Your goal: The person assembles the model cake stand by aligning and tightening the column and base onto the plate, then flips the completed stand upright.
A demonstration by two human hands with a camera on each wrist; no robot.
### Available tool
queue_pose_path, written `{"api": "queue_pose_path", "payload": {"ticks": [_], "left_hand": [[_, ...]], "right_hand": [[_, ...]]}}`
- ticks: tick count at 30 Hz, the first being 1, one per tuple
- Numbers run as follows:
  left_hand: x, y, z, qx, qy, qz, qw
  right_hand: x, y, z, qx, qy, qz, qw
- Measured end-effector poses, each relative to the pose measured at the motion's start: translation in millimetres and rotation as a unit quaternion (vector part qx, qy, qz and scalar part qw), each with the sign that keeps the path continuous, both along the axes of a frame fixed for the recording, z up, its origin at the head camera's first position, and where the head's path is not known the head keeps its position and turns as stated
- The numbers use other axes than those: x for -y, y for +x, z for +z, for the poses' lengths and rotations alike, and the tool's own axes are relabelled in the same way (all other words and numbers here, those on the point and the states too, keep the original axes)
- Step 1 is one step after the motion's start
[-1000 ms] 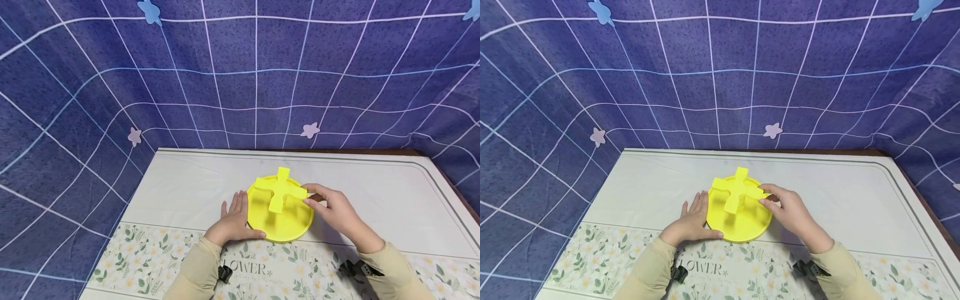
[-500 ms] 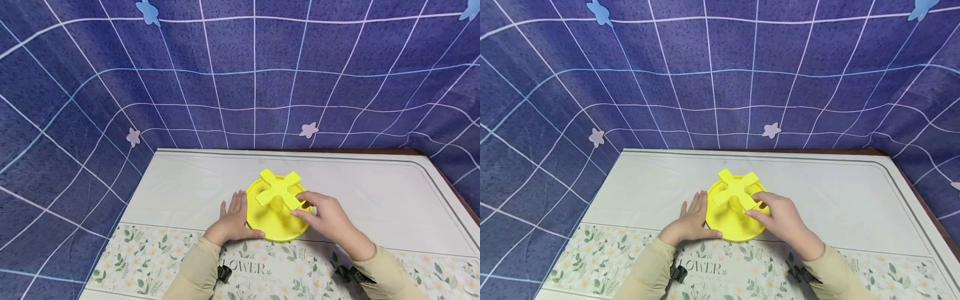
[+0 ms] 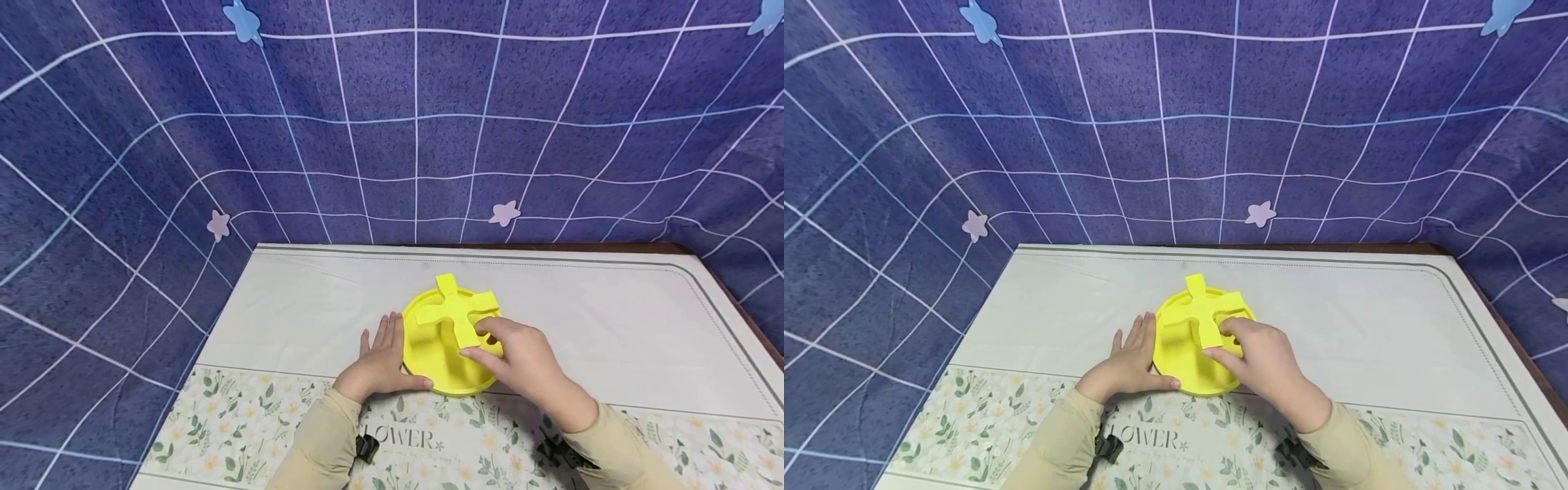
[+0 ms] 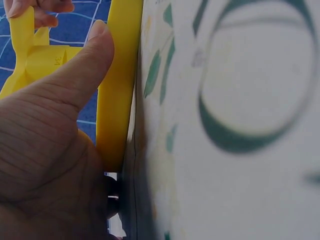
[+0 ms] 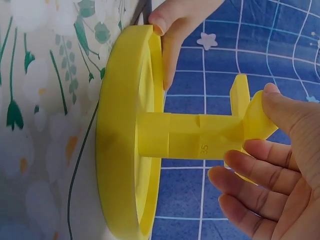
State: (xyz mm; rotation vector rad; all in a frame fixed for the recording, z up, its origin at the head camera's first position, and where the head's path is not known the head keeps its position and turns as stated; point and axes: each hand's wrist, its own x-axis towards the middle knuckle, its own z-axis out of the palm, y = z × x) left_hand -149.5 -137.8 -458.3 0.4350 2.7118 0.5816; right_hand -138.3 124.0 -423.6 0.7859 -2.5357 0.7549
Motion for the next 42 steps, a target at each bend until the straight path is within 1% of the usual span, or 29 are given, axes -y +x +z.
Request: {"api": "queue_pose_path", "payload": {"ticks": [6, 16, 19, 23, 25, 27, 29, 33, 38, 42], "left_hand": [[-0.4, 0.2, 0.7, -0.004, -0.004, -0.002, 1.0000], [0.0, 0.3, -0.1, -0.003, -0.006, 0.000, 1.0000], [0.4, 0.3, -1.0, -0.002, -0.003, 0.000, 1.0000], [1.9, -0.6, -4.9, 0.002, 0.009, -0.001, 1.0000], [2.7, -1.7, -7.9, 0.002, 0.008, -0.001, 1.0000], [3.1, -2.7, -9.3, 0.002, 0.007, -0.001, 1.0000], [3.6, -4.1, -12.7, 0.001, 0.006, 0.000, 1.0000], [4.1, -4.9, -16.3, 0.001, 0.005, 0.002, 1.0000], [3.8, -2.8, -11.5, 0.000, 0.001, -0.004, 1.0000], [2.7, -0.6, -4.5, 0.000, 0.002, -0.007, 1.0000]], "right_hand": [[2, 0.3, -0.2, -0.016, -0.003, 0.003, 0.9999], [0, 2.5, 3.2, -0.018, 0.005, 0.006, 0.9998], [-6, 0.4, 4.8, -0.037, -0.010, 0.005, 0.9992], [-17, -5.9, 8.7, -0.066, -0.045, -0.026, 0.9965], [-21, -9.3, 11.2, -0.068, -0.053, -0.048, 0.9951], [-24, -12.9, 12.5, -0.061, -0.053, -0.064, 0.9947], [-26, -16.8, 11.9, -0.051, -0.047, -0.067, 0.9953], [-27, -22.9, 8.0, -0.013, -0.037, -0.042, 0.9984], [-28, -27.0, 3.0, 0.040, -0.030, -0.007, 0.9987], [-28, -27.8, 0.8, 0.069, -0.033, -0.006, 0.9970]]}}
